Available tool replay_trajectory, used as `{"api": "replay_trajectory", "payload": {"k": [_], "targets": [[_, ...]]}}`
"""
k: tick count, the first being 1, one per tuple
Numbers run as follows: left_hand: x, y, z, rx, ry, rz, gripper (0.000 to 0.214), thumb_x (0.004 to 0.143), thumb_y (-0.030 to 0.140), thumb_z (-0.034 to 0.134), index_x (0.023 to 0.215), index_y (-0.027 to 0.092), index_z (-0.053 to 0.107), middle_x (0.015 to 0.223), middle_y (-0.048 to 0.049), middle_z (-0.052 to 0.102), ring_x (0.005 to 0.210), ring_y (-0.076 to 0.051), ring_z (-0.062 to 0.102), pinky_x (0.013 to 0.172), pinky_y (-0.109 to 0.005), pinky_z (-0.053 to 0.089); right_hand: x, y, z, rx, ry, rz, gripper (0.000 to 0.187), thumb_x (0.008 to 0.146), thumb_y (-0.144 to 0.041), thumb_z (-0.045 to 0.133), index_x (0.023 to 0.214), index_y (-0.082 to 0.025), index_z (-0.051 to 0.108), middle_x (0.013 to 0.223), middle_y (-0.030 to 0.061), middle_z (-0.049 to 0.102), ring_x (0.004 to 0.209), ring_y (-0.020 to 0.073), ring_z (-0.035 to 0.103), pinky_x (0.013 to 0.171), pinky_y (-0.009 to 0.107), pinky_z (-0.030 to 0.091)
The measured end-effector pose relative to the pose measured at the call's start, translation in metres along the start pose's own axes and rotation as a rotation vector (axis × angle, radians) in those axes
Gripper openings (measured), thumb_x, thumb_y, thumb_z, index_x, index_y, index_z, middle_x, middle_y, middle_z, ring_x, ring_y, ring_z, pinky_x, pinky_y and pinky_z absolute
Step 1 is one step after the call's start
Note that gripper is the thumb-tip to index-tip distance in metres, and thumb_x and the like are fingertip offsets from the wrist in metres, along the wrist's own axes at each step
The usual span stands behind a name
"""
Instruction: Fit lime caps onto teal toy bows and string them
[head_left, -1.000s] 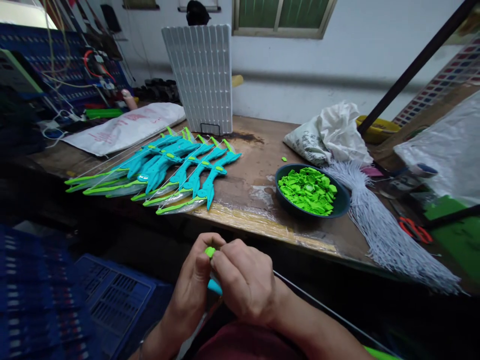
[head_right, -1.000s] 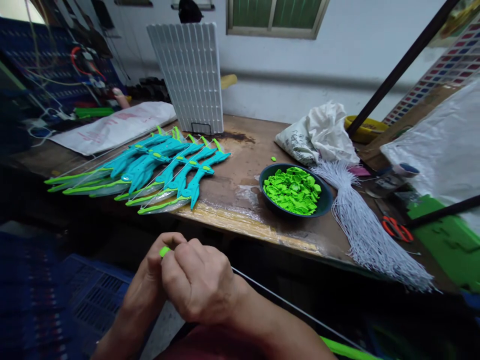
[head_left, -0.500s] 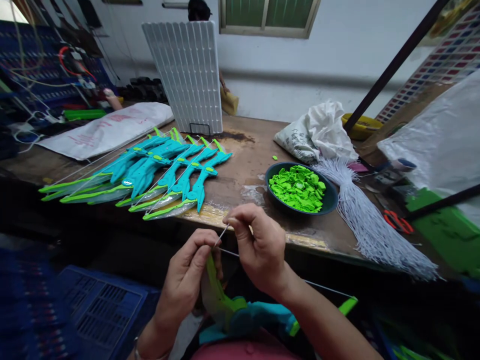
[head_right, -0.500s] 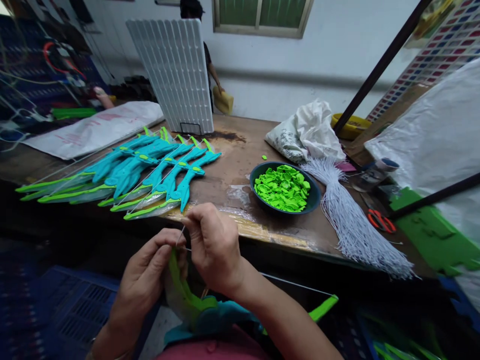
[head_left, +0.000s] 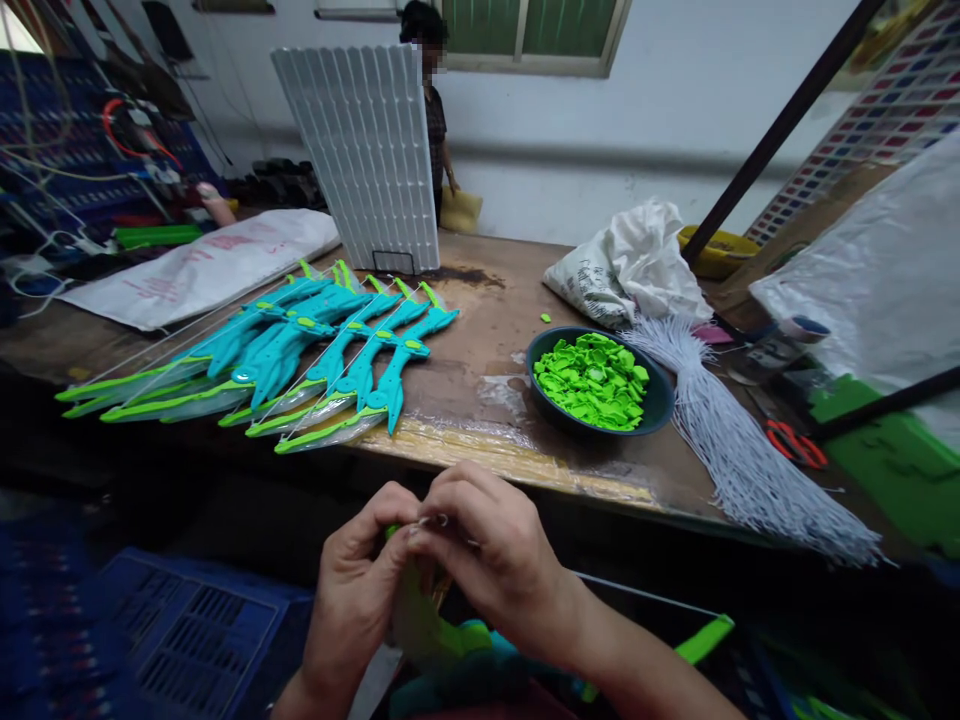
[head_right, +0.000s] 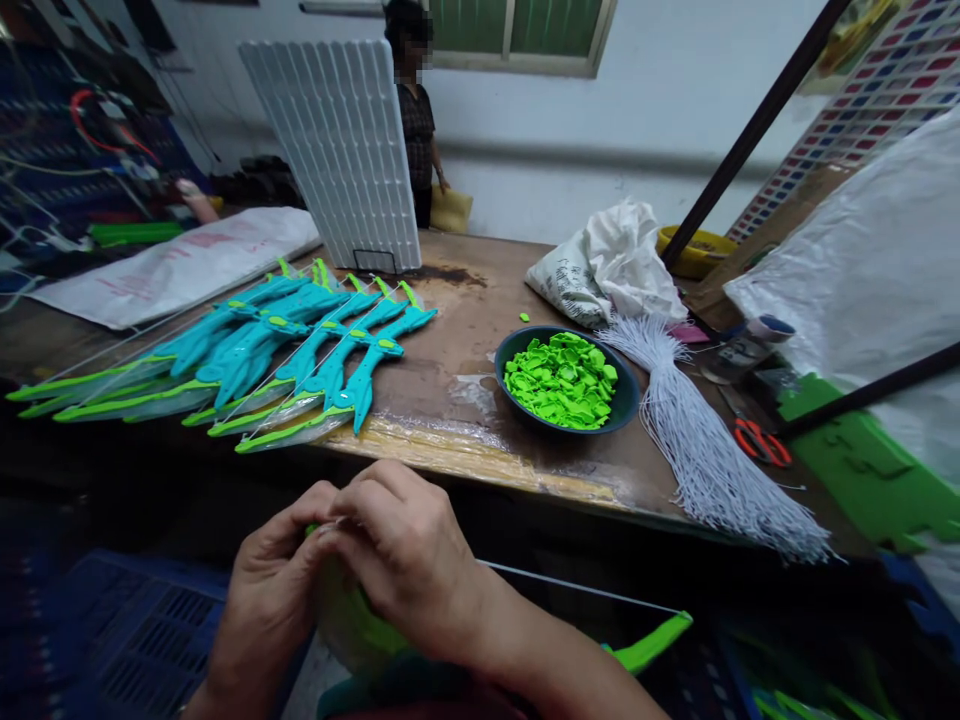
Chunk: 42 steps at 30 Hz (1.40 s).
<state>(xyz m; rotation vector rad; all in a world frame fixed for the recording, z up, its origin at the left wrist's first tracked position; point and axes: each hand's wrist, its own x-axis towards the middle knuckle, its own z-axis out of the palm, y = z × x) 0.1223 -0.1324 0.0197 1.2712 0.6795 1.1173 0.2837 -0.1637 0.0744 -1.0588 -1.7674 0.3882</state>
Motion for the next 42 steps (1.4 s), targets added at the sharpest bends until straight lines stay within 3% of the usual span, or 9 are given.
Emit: {"api": "replay_trajectory", "payload": {"k": [6, 9, 15, 19, 23, 30, 33, 37, 42], "targets": [[-0.001, -0.005, -0.003, -0.083, -0.094, 0.009, 0.015, 0.098, 0.025, 0.063, 0.086, 0.022, 0.071, 0.08, -0.0005, 0.052, 0.07, -0.014, 0.049, 0.062, -0.024, 0.041, 0.003, 0.016, 0.004, 0.571, -0.053, 0.523, 0.036, 0.076, -0.042, 0.087, 0.07, -0.017, 0.062, 0.063, -0.0049, 0.059, 0.056, 0.0081, 0.051, 0.052, 0.02, 0.039], [0.001, -0.008, -0.004, -0.094, -0.113, 0.032, 0.017, 0.098, 0.027, 0.064, 0.083, 0.021, 0.071, 0.078, -0.0001, 0.051, 0.071, -0.014, 0.049, 0.064, -0.024, 0.041, 0.001, 0.028, 0.011, 0.778, -0.074, 0.624, 0.045, 0.064, -0.047, 0.093, 0.067, -0.016, 0.062, 0.061, -0.0047, 0.061, 0.053, 0.0071, 0.05, 0.05, 0.019, 0.038], [0.006, -0.012, -0.002, -0.107, -0.052, -0.007, 0.022, 0.097, 0.029, 0.066, 0.078, 0.019, 0.067, 0.078, -0.0006, 0.053, 0.073, -0.014, 0.05, 0.067, -0.024, 0.042, -0.004, 0.037, 0.017, 0.733, -0.059, 0.547, 0.044, 0.065, -0.048, 0.093, 0.067, -0.016, 0.063, 0.062, -0.0038, 0.063, 0.054, 0.0073, 0.051, 0.052, 0.02, 0.039], [0.002, -0.012, 0.0, -0.126, -0.001, -0.139, 0.024, 0.096, 0.033, 0.066, 0.077, 0.018, 0.064, 0.073, 0.0006, 0.053, 0.06, -0.011, 0.047, 0.055, -0.022, 0.039, -0.009, 0.031, 0.016, 0.489, -0.019, 0.406, 0.037, 0.079, -0.045, 0.085, 0.068, -0.017, 0.063, 0.064, -0.0044, 0.062, 0.057, 0.0076, 0.053, 0.056, 0.021, 0.04], [0.001, -0.011, 0.002, -0.17, 0.071, -0.239, 0.028, 0.095, 0.037, 0.066, 0.075, 0.018, 0.061, 0.062, 0.0033, 0.048, 0.05, -0.01, 0.043, 0.047, -0.021, 0.036, -0.013, 0.025, 0.015, 0.283, -0.052, 0.272, 0.016, 0.094, -0.022, 0.07, 0.08, -0.017, 0.064, 0.075, -0.0033, 0.063, 0.067, 0.0078, 0.059, 0.066, 0.021, 0.045], [0.005, -0.016, -0.001, -0.214, 0.035, -0.295, 0.029, 0.094, 0.037, 0.064, 0.073, 0.018, 0.059, 0.058, 0.004, 0.047, 0.047, -0.009, 0.042, 0.043, -0.02, 0.037, -0.011, 0.026, 0.016, 0.077, -0.063, 0.065, 0.013, 0.095, -0.007, 0.055, 0.098, -0.018, 0.06, 0.112, 0.0086, 0.064, 0.103, 0.0154, 0.063, 0.088, 0.029, 0.052], [0.005, -0.017, -0.005, -0.254, -0.024, -0.304, 0.03, 0.093, 0.039, 0.067, 0.073, 0.017, 0.059, 0.059, 0.0039, 0.048, 0.048, -0.009, 0.042, 0.045, -0.02, 0.037, -0.007, 0.027, 0.016, 0.055, -0.117, -0.017, 0.014, 0.095, -0.005, 0.053, 0.1, -0.017, 0.057, 0.112, 0.0098, 0.064, 0.105, 0.017, 0.062, 0.09, 0.032, 0.052], [0.004, -0.018, -0.008, -0.258, -0.045, -0.293, 0.031, 0.095, 0.039, 0.066, 0.074, 0.017, 0.06, 0.059, 0.0038, 0.049, 0.05, -0.009, 0.043, 0.047, -0.02, 0.037, -0.007, 0.023, 0.017, -0.029, -0.155, 0.005, 0.011, 0.098, -0.008, 0.051, 0.097, -0.018, 0.057, 0.096, 0.0056, 0.062, 0.089, 0.0156, 0.058, 0.079, 0.029, 0.05], [0.004, -0.02, -0.005, -0.241, 0.101, -0.311, 0.026, 0.087, 0.038, 0.076, 0.076, 0.016, 0.066, 0.056, 0.0043, 0.052, 0.046, -0.008, 0.046, 0.044, -0.018, 0.037, -0.013, 0.018, 0.022, -0.076, -0.094, 0.077, 0.014, 0.101, -0.009, 0.047, 0.096, -0.018, 0.056, 0.094, 0.005, 0.061, 0.087, 0.015, 0.058, 0.076, 0.028, 0.049]]}}
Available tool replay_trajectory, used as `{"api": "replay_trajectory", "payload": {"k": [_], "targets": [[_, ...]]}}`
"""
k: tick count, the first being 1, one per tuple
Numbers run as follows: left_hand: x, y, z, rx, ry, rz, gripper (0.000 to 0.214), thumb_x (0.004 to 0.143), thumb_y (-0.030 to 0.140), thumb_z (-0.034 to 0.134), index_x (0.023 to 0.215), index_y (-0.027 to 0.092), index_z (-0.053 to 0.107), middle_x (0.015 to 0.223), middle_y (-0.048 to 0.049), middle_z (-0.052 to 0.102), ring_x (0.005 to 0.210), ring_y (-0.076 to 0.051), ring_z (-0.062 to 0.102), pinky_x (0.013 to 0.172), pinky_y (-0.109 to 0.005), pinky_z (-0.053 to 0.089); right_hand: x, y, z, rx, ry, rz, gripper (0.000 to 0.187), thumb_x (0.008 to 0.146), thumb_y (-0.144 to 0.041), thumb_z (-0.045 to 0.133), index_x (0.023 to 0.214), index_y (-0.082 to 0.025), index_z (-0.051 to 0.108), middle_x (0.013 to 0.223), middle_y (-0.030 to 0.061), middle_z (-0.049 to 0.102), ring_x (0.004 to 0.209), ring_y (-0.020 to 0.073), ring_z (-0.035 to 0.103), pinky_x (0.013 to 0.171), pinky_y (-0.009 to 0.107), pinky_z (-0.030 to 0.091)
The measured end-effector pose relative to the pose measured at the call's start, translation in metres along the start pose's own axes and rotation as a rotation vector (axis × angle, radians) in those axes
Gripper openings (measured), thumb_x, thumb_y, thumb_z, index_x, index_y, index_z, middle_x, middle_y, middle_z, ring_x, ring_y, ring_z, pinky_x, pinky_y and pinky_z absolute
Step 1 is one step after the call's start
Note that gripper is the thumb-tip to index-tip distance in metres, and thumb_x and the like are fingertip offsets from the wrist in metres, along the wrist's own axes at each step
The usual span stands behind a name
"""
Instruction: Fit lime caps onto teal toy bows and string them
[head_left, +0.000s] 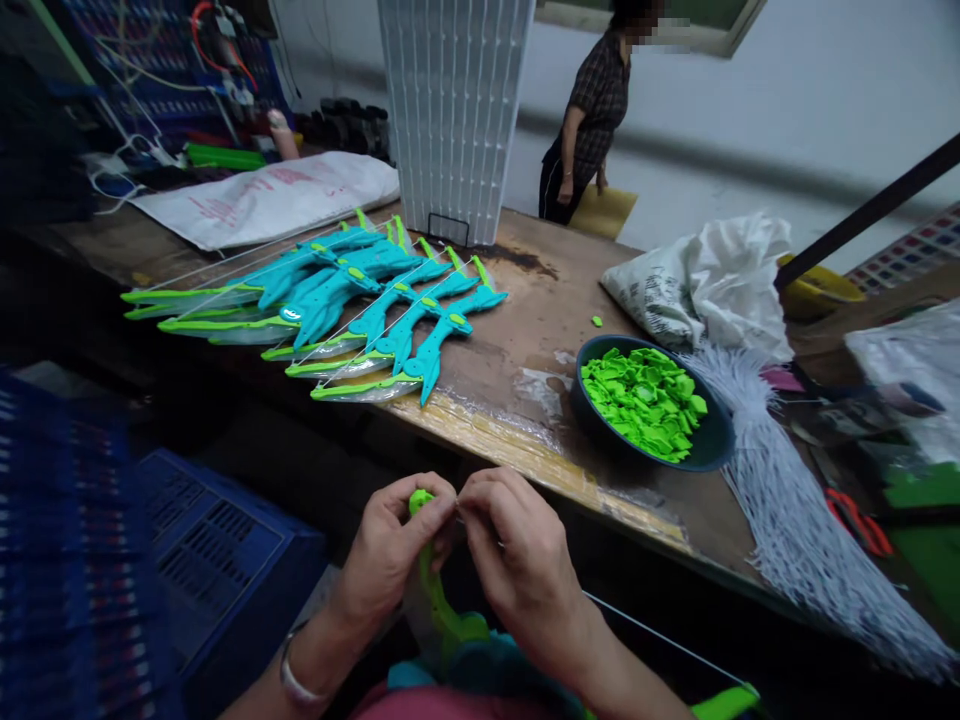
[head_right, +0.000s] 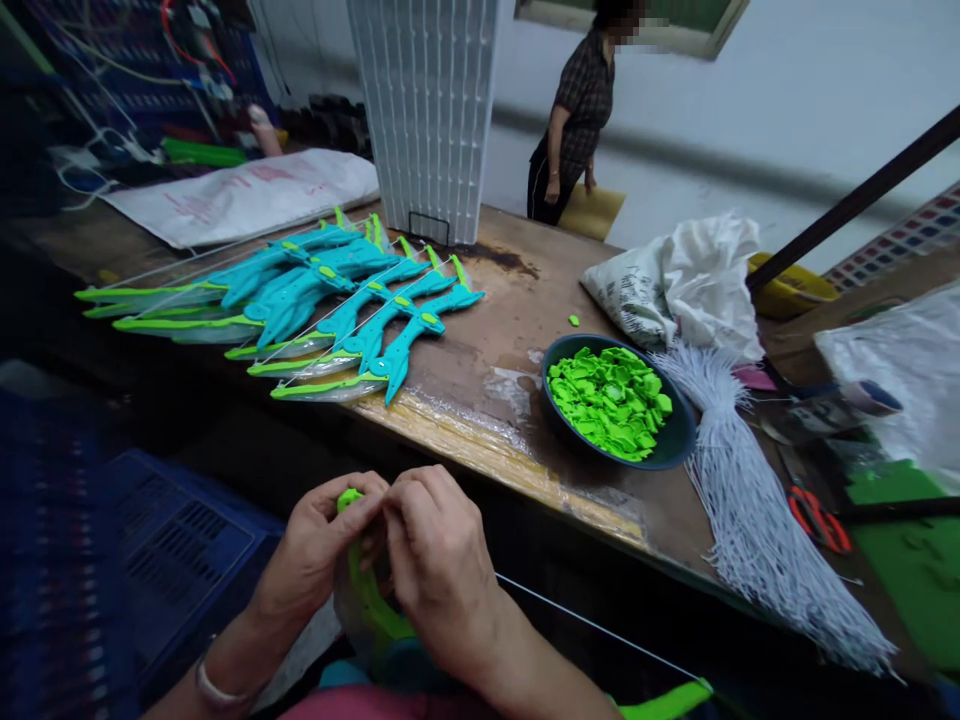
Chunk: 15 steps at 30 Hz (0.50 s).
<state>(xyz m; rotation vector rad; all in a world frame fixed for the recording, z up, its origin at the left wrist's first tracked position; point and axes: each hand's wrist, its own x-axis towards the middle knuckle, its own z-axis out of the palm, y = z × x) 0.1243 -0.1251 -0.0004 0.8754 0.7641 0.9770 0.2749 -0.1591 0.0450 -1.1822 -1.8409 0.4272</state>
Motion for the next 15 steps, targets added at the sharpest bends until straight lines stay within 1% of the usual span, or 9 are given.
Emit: {"api": "replay_trajectory", "payload": {"k": [3, 7, 12, 15], "targets": [[0.0, 0.0, 0.002, 0.052, 0.051, 0.026, 0.024, 0.084, 0.037, 0.079, 0.079, 0.016, 0.069, 0.054, 0.004, 0.055, 0.044, -0.009, 0.049, 0.044, -0.018, 0.039, -0.001, 0.0, 0.002, 0.025, 0.009, 0.066, 0.016, 0.102, -0.012, 0.048, 0.092, -0.019, 0.058, 0.09, 0.0036, 0.062, 0.083, 0.0145, 0.058, 0.073, 0.026, 0.048], [-0.001, 0.002, 0.003, 0.111, 0.024, 0.045, 0.025, 0.084, 0.039, 0.079, 0.079, 0.017, 0.069, 0.053, 0.0039, 0.055, 0.043, -0.009, 0.051, 0.043, -0.018, 0.04, -0.001, 0.0, 0.0, 0.084, 0.031, 0.148, 0.016, 0.1, -0.013, 0.05, 0.088, -0.019, 0.06, 0.085, 0.0023, 0.063, 0.079, 0.0136, 0.06, 0.07, 0.025, 0.048], [-0.003, 0.004, -0.004, 0.235, -0.04, 0.05, 0.025, 0.088, 0.041, 0.075, 0.084, 0.017, 0.067, 0.053, 0.0041, 0.056, 0.045, -0.01, 0.051, 0.046, -0.019, 0.041, -0.002, -0.001, 0.0, 0.121, 0.065, 0.143, 0.018, 0.1, -0.013, 0.05, 0.086, -0.019, 0.061, 0.084, 0.002, 0.062, 0.078, 0.0129, 0.059, 0.069, 0.025, 0.047], [-0.003, 0.002, -0.009, 0.334, -0.025, 0.039, 0.027, 0.09, 0.043, 0.072, 0.084, 0.018, 0.066, 0.054, 0.0038, 0.055, 0.047, -0.01, 0.049, 0.048, -0.019, 0.041, -0.003, 0.0, 0.002, 0.128, 0.079, 0.131, 0.019, 0.101, -0.015, 0.049, 0.088, -0.018, 0.062, 0.086, 0.0028, 0.061, 0.079, 0.0131, 0.058, 0.07, 0.025, 0.047]]}}
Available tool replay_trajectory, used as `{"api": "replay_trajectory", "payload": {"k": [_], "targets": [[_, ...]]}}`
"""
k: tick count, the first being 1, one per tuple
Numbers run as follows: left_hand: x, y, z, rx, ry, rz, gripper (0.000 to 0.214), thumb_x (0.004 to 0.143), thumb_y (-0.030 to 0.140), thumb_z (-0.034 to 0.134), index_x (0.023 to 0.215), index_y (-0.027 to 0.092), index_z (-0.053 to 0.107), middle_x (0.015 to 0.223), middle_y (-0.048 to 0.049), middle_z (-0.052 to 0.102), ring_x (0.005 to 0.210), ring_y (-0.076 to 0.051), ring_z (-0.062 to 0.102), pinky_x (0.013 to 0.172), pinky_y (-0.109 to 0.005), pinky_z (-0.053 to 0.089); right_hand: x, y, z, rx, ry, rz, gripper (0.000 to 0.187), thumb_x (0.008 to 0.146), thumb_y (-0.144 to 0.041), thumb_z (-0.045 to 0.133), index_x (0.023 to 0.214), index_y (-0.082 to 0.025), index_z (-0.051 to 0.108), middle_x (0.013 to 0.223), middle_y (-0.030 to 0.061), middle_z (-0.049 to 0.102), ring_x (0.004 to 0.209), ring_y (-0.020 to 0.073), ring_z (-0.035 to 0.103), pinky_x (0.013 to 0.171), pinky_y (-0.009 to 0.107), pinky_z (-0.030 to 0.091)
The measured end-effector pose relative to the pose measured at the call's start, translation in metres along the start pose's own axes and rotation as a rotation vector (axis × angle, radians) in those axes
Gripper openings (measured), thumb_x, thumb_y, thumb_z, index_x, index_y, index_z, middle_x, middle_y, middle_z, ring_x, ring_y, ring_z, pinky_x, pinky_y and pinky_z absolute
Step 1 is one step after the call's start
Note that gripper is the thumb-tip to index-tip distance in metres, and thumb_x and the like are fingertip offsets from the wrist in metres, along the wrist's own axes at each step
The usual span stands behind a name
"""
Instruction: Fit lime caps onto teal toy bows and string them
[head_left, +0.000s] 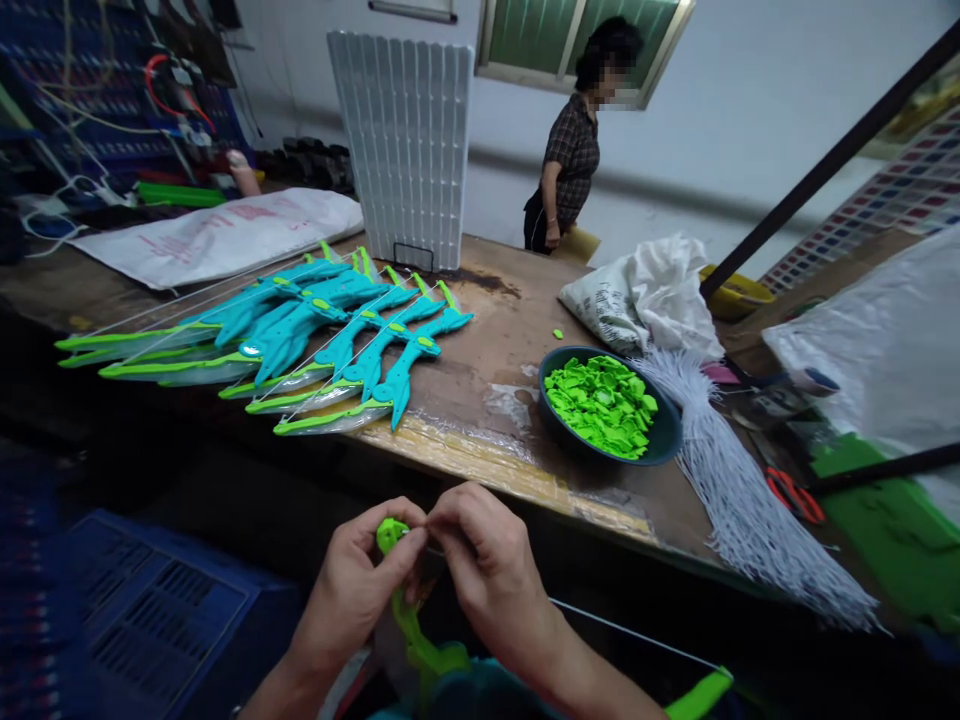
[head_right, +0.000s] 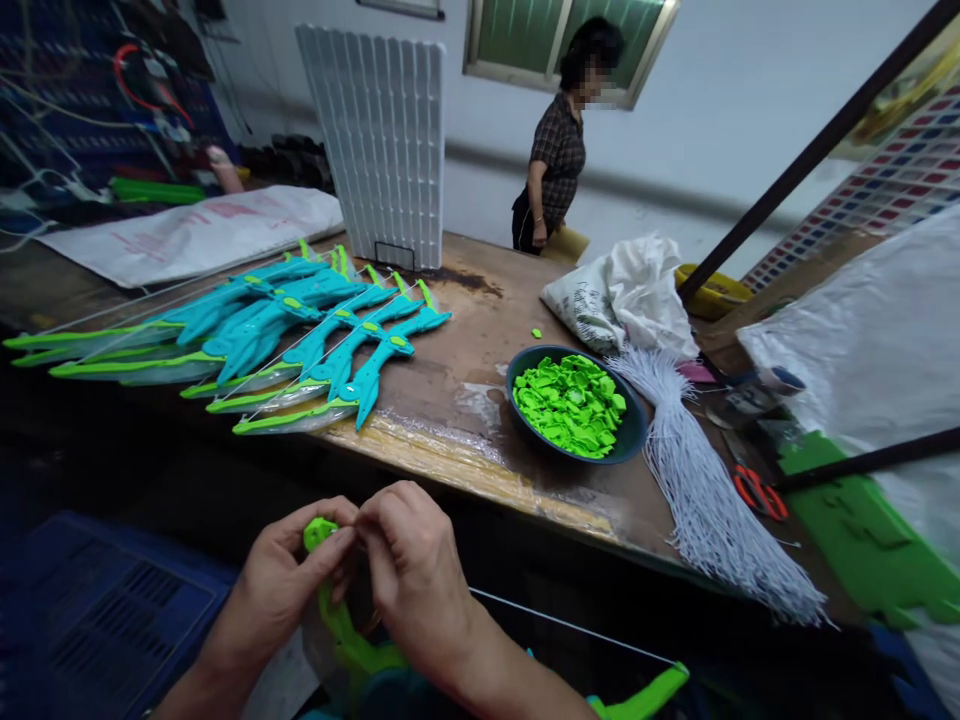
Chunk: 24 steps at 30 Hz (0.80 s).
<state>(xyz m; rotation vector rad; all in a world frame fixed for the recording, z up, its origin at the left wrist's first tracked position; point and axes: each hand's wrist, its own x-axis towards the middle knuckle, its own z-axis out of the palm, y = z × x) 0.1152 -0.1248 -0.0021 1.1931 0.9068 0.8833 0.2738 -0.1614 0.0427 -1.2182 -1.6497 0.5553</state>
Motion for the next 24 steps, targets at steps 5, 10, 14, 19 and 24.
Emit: {"api": "replay_trajectory", "payload": {"k": [5, 10, 14, 19, 24], "targets": [[0.004, -0.009, -0.001, -0.122, -0.01, -0.088, 0.035, 0.087, 0.05, 0.074, 0.082, 0.017, 0.063, 0.054, 0.0053, 0.048, 0.046, -0.008, 0.042, 0.045, -0.018, 0.037, -0.003, 0.006, 0.007, 0.002, 0.077, -0.007, 0.016, 0.099, -0.017, 0.051, 0.088, -0.019, 0.062, 0.085, 0.0028, 0.062, 0.077, 0.0135, 0.059, 0.067, 0.025, 0.048], [0.006, -0.011, 0.0, -0.338, -0.069, -0.218, 0.04, 0.078, 0.049, 0.083, 0.076, 0.016, 0.06, 0.053, 0.0062, 0.044, 0.045, -0.007, 0.037, 0.042, -0.017, 0.035, -0.006, 0.015, 0.016, -0.053, 0.175, -0.173, 0.016, 0.1, -0.018, 0.051, 0.089, -0.019, 0.062, 0.081, 0.0037, 0.064, 0.073, 0.0137, 0.06, 0.065, 0.025, 0.051], [0.006, -0.008, 0.0, -0.424, -0.065, -0.264, 0.039, 0.075, 0.046, 0.086, 0.075, 0.015, 0.061, 0.057, 0.0044, 0.048, 0.047, -0.007, 0.041, 0.045, -0.018, 0.038, -0.007, 0.02, 0.02, -0.223, 0.211, -0.358, 0.016, 0.101, -0.014, 0.049, 0.101, -0.015, 0.065, 0.088, 0.0074, 0.067, 0.079, 0.0156, 0.06, 0.068, 0.026, 0.054], [0.008, -0.011, 0.002, -0.481, -0.089, -0.27, 0.039, 0.075, 0.044, 0.087, 0.075, 0.015, 0.061, 0.055, 0.005, 0.047, 0.045, -0.007, 0.04, 0.043, -0.016, 0.036, -0.009, 0.023, 0.019, -0.499, 0.131, -0.501, 0.019, 0.099, -0.008, 0.047, 0.112, -0.006, 0.061, 0.087, 0.0116, 0.066, 0.079, 0.0206, 0.057, 0.066, 0.034, 0.053], [0.009, -0.01, 0.006, -0.472, -0.103, -0.159, 0.034, 0.082, 0.043, 0.081, 0.075, 0.015, 0.063, 0.058, 0.0044, 0.049, 0.044, -0.006, 0.041, 0.04, -0.016, 0.037, -0.009, 0.022, 0.007, -0.441, 0.175, -0.401, 0.011, 0.098, -0.006, 0.051, 0.095, -0.013, 0.058, 0.081, 0.0071, 0.061, 0.075, 0.0173, 0.054, 0.065, 0.03, 0.049]]}}
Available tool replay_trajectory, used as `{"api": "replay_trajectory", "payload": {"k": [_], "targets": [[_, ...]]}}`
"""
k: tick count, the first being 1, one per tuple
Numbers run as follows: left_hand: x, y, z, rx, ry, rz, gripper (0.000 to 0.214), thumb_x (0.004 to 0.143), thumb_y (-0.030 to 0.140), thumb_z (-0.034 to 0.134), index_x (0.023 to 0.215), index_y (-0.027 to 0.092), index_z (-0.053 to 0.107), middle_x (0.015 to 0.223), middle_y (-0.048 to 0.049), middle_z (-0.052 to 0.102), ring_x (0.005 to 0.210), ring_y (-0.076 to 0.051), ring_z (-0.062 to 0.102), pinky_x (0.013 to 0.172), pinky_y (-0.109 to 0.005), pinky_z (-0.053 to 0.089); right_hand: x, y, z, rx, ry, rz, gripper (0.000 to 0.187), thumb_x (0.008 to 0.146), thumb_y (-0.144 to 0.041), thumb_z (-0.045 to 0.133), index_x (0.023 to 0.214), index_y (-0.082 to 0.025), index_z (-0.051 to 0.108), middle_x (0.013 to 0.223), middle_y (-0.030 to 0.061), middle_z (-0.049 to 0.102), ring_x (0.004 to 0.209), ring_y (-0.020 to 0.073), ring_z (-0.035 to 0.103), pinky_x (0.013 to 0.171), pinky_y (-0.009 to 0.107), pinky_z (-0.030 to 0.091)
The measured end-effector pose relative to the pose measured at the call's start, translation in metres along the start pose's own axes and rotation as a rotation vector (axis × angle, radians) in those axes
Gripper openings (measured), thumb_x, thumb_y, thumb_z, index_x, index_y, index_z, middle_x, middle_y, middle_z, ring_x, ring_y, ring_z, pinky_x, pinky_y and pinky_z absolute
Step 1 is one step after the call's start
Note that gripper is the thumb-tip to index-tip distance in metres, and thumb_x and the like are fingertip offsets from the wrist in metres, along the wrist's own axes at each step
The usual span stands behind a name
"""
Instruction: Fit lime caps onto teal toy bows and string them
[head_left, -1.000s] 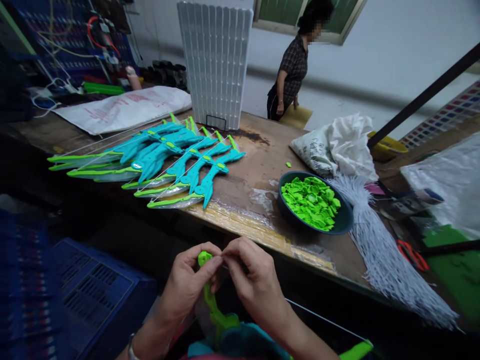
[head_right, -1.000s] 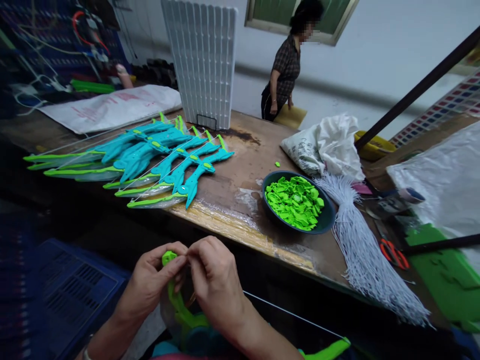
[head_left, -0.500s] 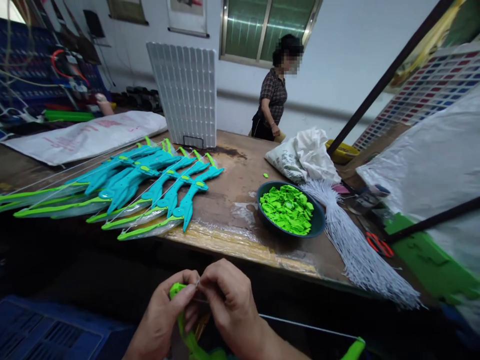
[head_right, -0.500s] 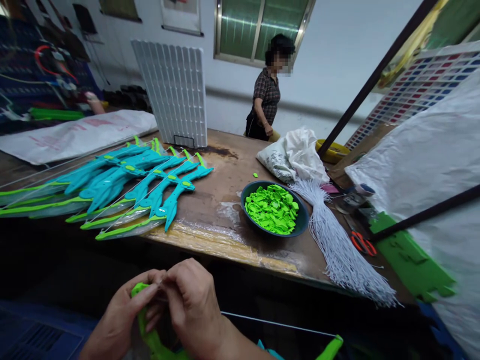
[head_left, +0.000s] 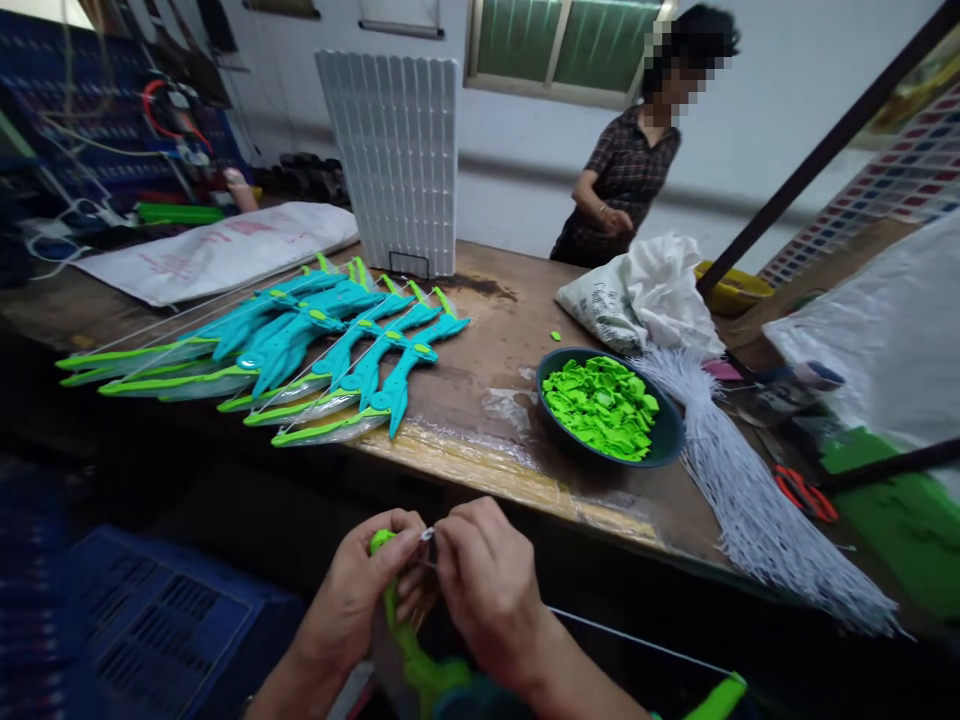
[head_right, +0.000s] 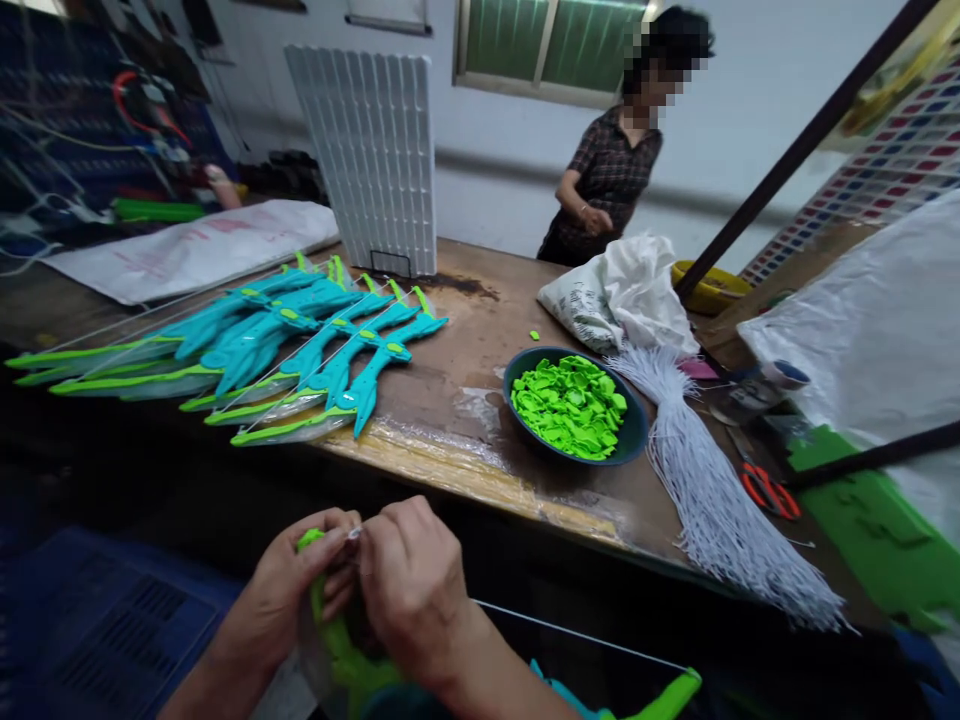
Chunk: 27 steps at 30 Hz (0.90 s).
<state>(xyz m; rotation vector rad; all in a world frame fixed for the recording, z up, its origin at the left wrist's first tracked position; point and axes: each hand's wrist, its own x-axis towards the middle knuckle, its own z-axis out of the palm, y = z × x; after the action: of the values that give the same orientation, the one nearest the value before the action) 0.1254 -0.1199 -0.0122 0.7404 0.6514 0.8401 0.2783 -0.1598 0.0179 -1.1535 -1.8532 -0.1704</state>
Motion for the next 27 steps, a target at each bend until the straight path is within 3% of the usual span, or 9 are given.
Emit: {"api": "replay_trajectory", "payload": {"k": [3, 5, 8, 12, 18, 23, 27], "targets": [[0.001, 0.002, 0.003, 0.008, 0.0, 0.026, 0.035, 0.081, 0.042, 0.082, 0.073, 0.015, 0.062, 0.06, 0.0044, 0.048, 0.046, -0.006, 0.04, 0.039, -0.016, 0.038, 0.001, 0.001, -0.008, 0.104, -0.045, 0.114, 0.011, 0.098, -0.006, 0.053, 0.096, -0.015, 0.058, 0.084, 0.0056, 0.062, 0.078, 0.0162, 0.057, 0.067, 0.027, 0.05], [0.0, 0.002, 0.004, 0.006, 0.005, 0.018, 0.035, 0.081, 0.042, 0.083, 0.073, 0.015, 0.061, 0.058, 0.0051, 0.047, 0.045, -0.006, 0.04, 0.04, -0.015, 0.038, 0.002, 0.0, -0.011, 0.168, -0.106, 0.154, 0.009, 0.099, -0.012, 0.056, 0.107, -0.015, 0.059, 0.094, 0.0074, 0.065, 0.087, 0.0181, 0.061, 0.074, 0.029, 0.053], [-0.001, 0.001, 0.004, 0.02, -0.012, 0.004, 0.037, 0.083, 0.044, 0.081, 0.073, 0.015, 0.059, 0.053, 0.0054, 0.047, 0.043, -0.006, 0.04, 0.041, -0.016, 0.037, 0.004, -0.002, -0.012, 0.239, -0.167, 0.178, 0.024, 0.1, -0.019, 0.06, 0.124, -0.015, 0.058, 0.107, 0.009, 0.067, 0.097, 0.0197, 0.062, 0.082, 0.031, 0.054], [-0.005, 0.0, 0.0, 0.073, -0.004, 0.003, 0.037, 0.082, 0.047, 0.081, 0.077, 0.016, 0.061, 0.055, 0.005, 0.048, 0.044, -0.006, 0.041, 0.042, -0.016, 0.037, 0.009, -0.004, -0.012, 0.237, -0.189, 0.166, 0.014, 0.103, -0.018, 0.055, 0.111, -0.016, 0.066, 0.094, 0.0055, 0.066, 0.086, 0.0164, 0.06, 0.074, 0.026, 0.051], [-0.004, -0.001, -0.01, 0.176, -0.036, 0.019, 0.035, 0.089, 0.046, 0.074, 0.076, 0.016, 0.061, 0.06, 0.0041, 0.045, 0.049, -0.008, 0.041, 0.043, -0.017, 0.039, 0.012, 0.001, -0.02, -0.084, -0.34, -0.04, 0.027, 0.104, -0.016, 0.044, 0.082, -0.014, 0.06, 0.08, 0.0053, 0.059, 0.073, 0.0168, 0.051, 0.066, 0.029, 0.043], [-0.005, -0.002, -0.01, 0.22, 0.017, 0.051, 0.035, 0.089, 0.046, 0.074, 0.076, 0.016, 0.062, 0.065, 0.0032, 0.043, 0.052, -0.008, 0.039, 0.042, -0.016, 0.038, 0.019, -0.004, -0.053, -0.373, -0.693, -0.285, 0.011, 0.093, -0.008, 0.047, 0.09, -0.013, 0.056, 0.082, 0.0058, 0.051, 0.075, 0.0212, 0.047, 0.064, 0.034, 0.039], [-0.006, 0.0, -0.005, 0.229, 0.03, 0.041, 0.038, 0.084, 0.048, 0.079, 0.074, 0.015, 0.063, 0.067, 0.0022, 0.046, 0.052, -0.008, 0.04, 0.041, -0.017, 0.04, 0.025, -0.009, -0.071, -0.403, -0.794, -0.314, 0.007, 0.091, -0.009, 0.049, 0.091, -0.013, 0.054, 0.084, 0.0064, 0.05, 0.075, 0.0214, 0.046, 0.065, 0.034, 0.04]]}}
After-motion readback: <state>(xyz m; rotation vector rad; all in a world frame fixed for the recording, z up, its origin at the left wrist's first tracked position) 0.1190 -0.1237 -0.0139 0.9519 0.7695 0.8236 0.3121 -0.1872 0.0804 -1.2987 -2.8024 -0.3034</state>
